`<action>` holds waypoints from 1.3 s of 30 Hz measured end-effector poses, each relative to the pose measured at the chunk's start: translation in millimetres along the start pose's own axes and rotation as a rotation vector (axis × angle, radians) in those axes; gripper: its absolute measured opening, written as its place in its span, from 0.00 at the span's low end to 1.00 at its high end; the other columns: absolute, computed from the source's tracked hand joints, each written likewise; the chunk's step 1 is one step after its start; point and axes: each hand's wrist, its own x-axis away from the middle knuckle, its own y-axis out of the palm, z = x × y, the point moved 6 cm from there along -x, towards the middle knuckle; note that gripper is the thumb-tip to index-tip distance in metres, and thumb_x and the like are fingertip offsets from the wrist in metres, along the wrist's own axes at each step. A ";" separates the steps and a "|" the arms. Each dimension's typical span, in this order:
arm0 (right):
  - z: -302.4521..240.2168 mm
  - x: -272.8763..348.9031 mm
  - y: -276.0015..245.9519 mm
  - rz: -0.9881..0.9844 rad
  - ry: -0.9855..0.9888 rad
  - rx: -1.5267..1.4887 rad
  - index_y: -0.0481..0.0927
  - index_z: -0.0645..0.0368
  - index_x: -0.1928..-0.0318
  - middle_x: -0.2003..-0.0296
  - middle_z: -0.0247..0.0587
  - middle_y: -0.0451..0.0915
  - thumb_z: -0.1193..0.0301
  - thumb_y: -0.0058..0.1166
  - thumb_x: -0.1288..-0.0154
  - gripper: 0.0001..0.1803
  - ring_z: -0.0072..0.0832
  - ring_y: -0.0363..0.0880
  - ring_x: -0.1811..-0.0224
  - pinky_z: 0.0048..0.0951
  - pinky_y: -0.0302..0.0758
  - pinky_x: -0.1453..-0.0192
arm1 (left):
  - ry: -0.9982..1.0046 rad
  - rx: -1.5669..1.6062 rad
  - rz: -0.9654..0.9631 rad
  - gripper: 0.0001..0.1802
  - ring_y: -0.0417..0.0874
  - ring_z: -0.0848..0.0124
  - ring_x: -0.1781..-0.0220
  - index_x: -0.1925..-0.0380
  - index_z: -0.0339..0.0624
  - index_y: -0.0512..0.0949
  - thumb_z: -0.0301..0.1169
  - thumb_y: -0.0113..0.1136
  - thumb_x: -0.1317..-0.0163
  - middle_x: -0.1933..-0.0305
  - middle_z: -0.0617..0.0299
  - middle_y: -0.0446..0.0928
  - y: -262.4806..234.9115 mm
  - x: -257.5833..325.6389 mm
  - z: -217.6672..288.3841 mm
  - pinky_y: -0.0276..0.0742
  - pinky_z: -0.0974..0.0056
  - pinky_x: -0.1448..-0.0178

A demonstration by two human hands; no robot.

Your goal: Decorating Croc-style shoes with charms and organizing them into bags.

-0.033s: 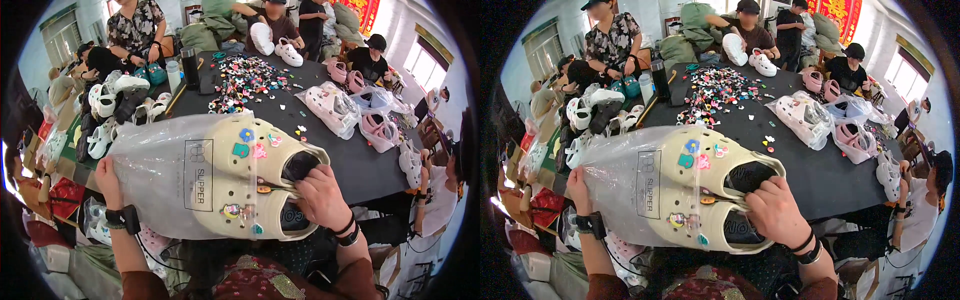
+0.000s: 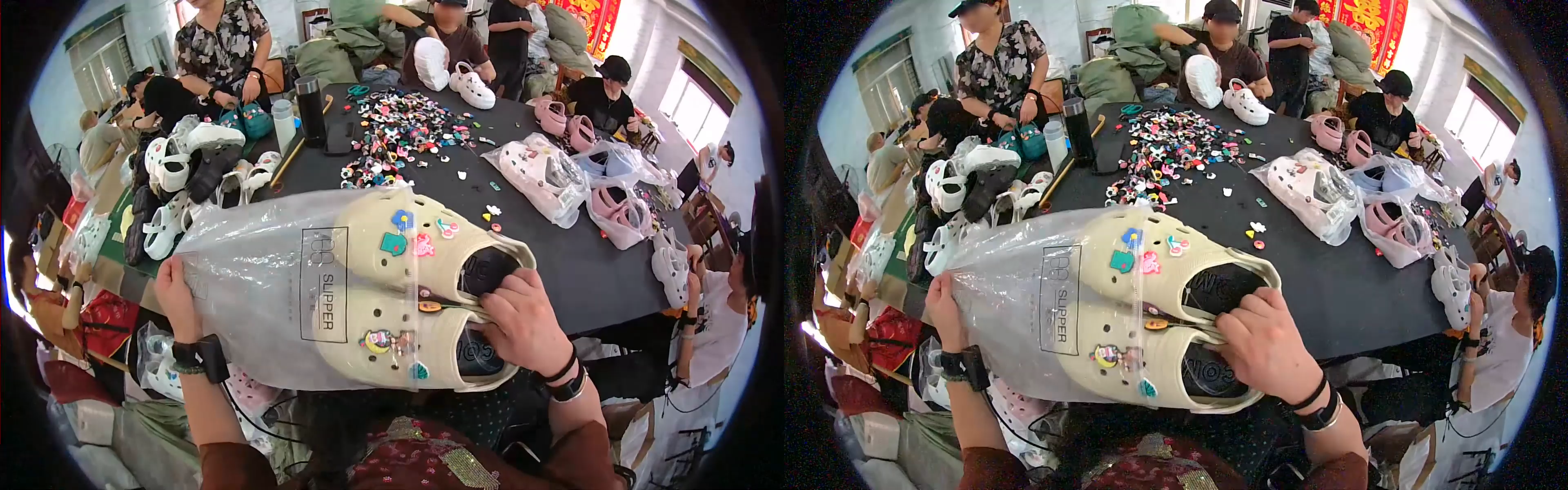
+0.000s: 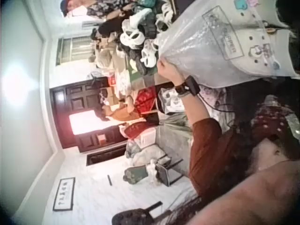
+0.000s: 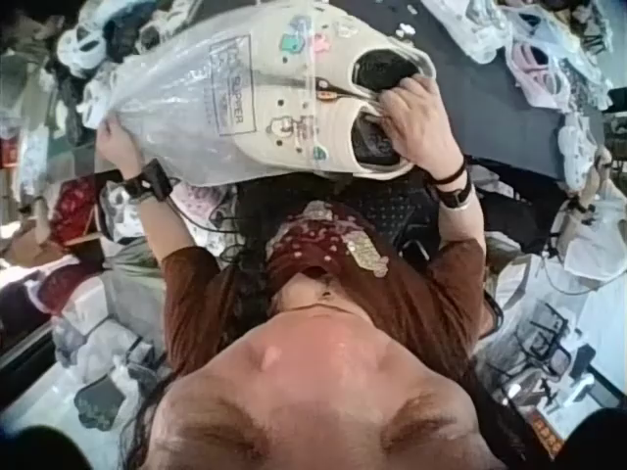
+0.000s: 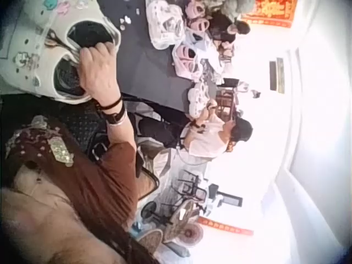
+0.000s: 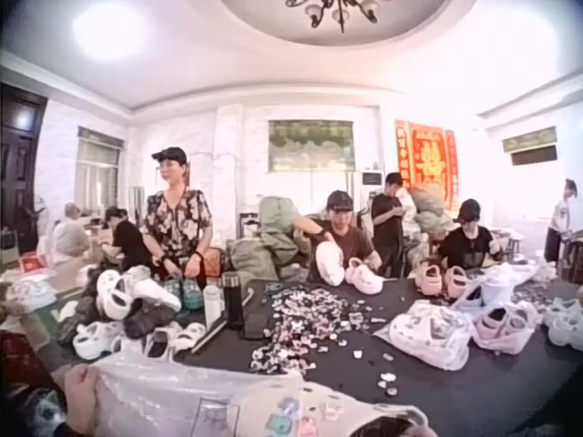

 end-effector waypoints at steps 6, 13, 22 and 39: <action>12.3 2.8 11.9 -0.008 0.046 -0.053 0.76 0.58 0.67 0.75 0.37 0.71 0.69 0.66 0.53 0.14 0.37 0.72 0.67 0.37 0.67 0.51 | -0.154 0.564 0.046 0.14 0.75 0.80 0.63 0.60 0.36 0.80 0.37 0.55 0.27 0.62 0.69 0.80 1.9 -1.2 -31.5 0.70 0.73 0.55; 41.7 29.1 -0.4 0.063 0.267 -0.056 0.69 0.59 0.74 0.78 0.45 0.73 0.72 0.67 0.52 0.16 0.46 0.72 0.73 0.43 0.66 0.61 | -0.148 0.582 -0.463 0.28 0.82 0.63 0.53 0.51 0.30 0.77 0.48 0.42 0.24 0.50 0.53 0.80 -86.8 -37.8 -136.9 0.77 0.58 0.44; 47.2 28.8 35.0 0.125 0.534 -0.028 0.69 0.62 0.72 0.78 0.53 0.76 0.71 0.64 0.46 0.14 0.54 0.75 0.72 0.49 0.69 0.63 | -0.198 0.450 0.347 0.17 0.78 0.74 0.57 0.54 0.36 0.77 0.40 0.55 0.27 0.57 0.63 0.80 -71.8 15.5 -105.2 0.75 0.66 0.52; 35.0 -23.8 94.0 -0.173 0.529 -0.156 0.75 0.66 0.80 0.82 0.57 0.76 0.60 0.61 0.40 0.21 0.53 0.79 0.77 0.47 0.73 0.73 | -0.024 -0.007 0.187 0.24 0.79 0.69 0.50 0.42 0.34 0.65 0.24 0.59 0.37 0.47 0.52 0.76 -8.1 74.6 -49.6 0.75 0.66 0.47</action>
